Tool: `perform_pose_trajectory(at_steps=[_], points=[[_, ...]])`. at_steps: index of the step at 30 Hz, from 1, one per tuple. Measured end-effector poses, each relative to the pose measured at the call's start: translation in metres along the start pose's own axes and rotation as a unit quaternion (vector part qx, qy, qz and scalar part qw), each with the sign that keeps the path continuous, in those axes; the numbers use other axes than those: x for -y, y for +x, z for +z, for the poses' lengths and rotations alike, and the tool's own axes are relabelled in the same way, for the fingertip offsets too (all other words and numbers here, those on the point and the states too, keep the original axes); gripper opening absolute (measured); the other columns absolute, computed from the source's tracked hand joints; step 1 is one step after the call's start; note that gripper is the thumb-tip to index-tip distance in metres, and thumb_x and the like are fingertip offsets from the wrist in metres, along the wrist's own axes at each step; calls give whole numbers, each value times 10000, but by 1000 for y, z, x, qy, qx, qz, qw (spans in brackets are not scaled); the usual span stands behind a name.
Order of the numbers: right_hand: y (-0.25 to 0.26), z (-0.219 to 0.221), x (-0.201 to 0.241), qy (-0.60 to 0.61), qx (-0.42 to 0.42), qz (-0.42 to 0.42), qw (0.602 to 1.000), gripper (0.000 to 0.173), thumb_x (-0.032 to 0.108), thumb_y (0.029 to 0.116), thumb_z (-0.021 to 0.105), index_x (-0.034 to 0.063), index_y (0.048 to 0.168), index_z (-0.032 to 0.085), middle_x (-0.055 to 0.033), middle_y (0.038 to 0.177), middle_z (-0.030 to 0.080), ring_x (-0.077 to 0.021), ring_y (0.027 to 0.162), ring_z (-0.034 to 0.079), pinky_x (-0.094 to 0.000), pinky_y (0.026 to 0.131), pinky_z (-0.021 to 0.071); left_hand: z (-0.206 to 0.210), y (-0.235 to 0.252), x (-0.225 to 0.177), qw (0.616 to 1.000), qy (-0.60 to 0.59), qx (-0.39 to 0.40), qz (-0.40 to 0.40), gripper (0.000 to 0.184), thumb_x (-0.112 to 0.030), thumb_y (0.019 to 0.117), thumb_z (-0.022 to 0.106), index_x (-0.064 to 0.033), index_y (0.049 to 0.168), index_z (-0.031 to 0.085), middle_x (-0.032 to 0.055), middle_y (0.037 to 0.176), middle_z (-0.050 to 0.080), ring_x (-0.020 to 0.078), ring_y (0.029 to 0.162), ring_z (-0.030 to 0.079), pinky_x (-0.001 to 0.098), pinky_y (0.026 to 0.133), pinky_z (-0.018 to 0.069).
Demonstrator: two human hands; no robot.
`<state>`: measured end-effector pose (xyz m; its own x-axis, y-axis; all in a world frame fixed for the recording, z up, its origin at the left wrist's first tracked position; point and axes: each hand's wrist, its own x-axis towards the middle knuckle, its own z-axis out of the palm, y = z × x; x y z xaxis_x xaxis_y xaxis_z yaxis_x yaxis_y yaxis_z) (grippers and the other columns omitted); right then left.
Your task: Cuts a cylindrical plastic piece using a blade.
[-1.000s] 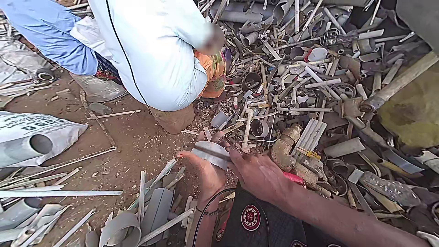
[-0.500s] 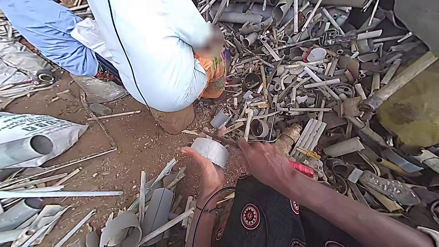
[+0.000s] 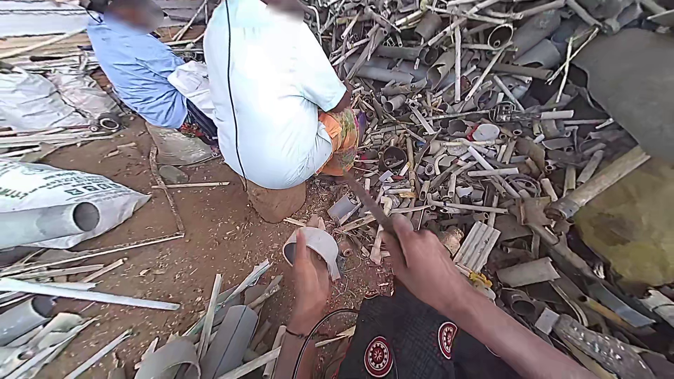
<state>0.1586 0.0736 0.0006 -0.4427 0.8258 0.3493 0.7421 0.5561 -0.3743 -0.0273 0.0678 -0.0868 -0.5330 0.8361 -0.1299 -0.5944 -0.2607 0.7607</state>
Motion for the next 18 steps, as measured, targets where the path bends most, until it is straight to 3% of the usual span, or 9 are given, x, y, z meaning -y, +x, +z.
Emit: perform_pose_trajectory(at_steps=[2, 4, 6, 8, 11, 12, 14, 16, 18], points=[[7, -11, -5, 1, -81, -17, 997, 308, 262, 1030, 497, 7, 1168, 601, -50, 595, 566, -261, 527, 622, -431, 493, 506, -7, 1, -4, 997, 77, 24, 7, 331, -199, 1113, 368, -5, 1324, 532, 73, 1088, 703, 128, 940, 695, 297, 856, 582], [14, -25, -9, 34, -51, 44, 997, 403, 260, 1025, 530, -11, 1323, 536, -92, 710, 629, -281, 639, 656, -466, 599, 531, -11, 4, -11, 956, 269, 101, 52, 305, -141, 1044, 546, 21, 1299, 591, 72, 1029, 729, 115, 905, 704, 298, 867, 581], [22, -36, -17, 136, 12, 153, 979, 489, 243, 1030, 577, 4, 1430, 430, -120, 853, 643, -245, 709, 655, -437, 689, 548, -6, 9, -19, 895, 418, 133, 83, 586, -233, 943, 722, -46, 1446, 485, 117, 1033, 728, 175, 874, 724, 384, 836, 602], [30, -36, -30, 303, 22, 232, 924, 464, 168, 1036, 579, 43, 1430, 366, -84, 811, 589, -165, 567, 615, -330, 559, 562, 5, 11, -26, 895, 415, 128, 96, 670, -259, 897, 774, -64, 1450, 450, 146, 1067, 714, 204, 863, 721, 408, 808, 602], [32, -43, -30, 514, -25, 291, 807, 280, 10, 1044, 465, 30, 1316, 400, -88, 702, 573, -163, 487, 593, -295, 462, 548, 23, 4, -44, 937, 290, 126, 148, 411, -202, 981, 643, -15, 1339, 564, 91, 1154, 675, 118, 879, 684, 295, 769, 588], [30, -44, -30, 538, -26, 297, 789, 262, 10, 1051, 445, 26, 1310, 410, -93, 692, 573, -168, 484, 592, -296, 454, 544, 26, 0, -49, 952, 232, 120, 162, 383, -197, 1029, 564, -13, 1364, 538, 63, 1151, 663, 82, 840, 667, 249, 715, 575], [25, -44, -26, 551, 0, 297, 780, 160, 89, 1078, 475, 25, 1224, 473, -70, 618, 545, -143, 429, 544, -274, 406, 502, 31, -7, -54, 979, 85, 88, 164, 336, -241, 1100, 408, -76, 1366, 532, -8, 966, 654, 34, 648, 589, 186, 549, 498], [16, -40, -21, 554, 65, 244, 793, 203, 208, 1078, 525, 39, 1187, 554, -17, 563, 512, -98, 395, 498, -238, 381, 468, 34, -18, -53, 982, -75, 95, 146, 377, -313, 1121, 271, -176, 1111, 623, -88, 609, 549, 0, 459, 487, 160, 465, 450], [7, -32, -10, 559, 129, 149, 806, 289, 217, 1013, 597, 54, 1251, 598, 24, 569, 528, -65, 398, 500, -216, 389, 470, 28, -27, -47, 963, -188, 138, 134, 607, -403, 1108, 200, -200, 792, 677, -111, 470, 509, -10, 410, 495, 163, 484, 477]])
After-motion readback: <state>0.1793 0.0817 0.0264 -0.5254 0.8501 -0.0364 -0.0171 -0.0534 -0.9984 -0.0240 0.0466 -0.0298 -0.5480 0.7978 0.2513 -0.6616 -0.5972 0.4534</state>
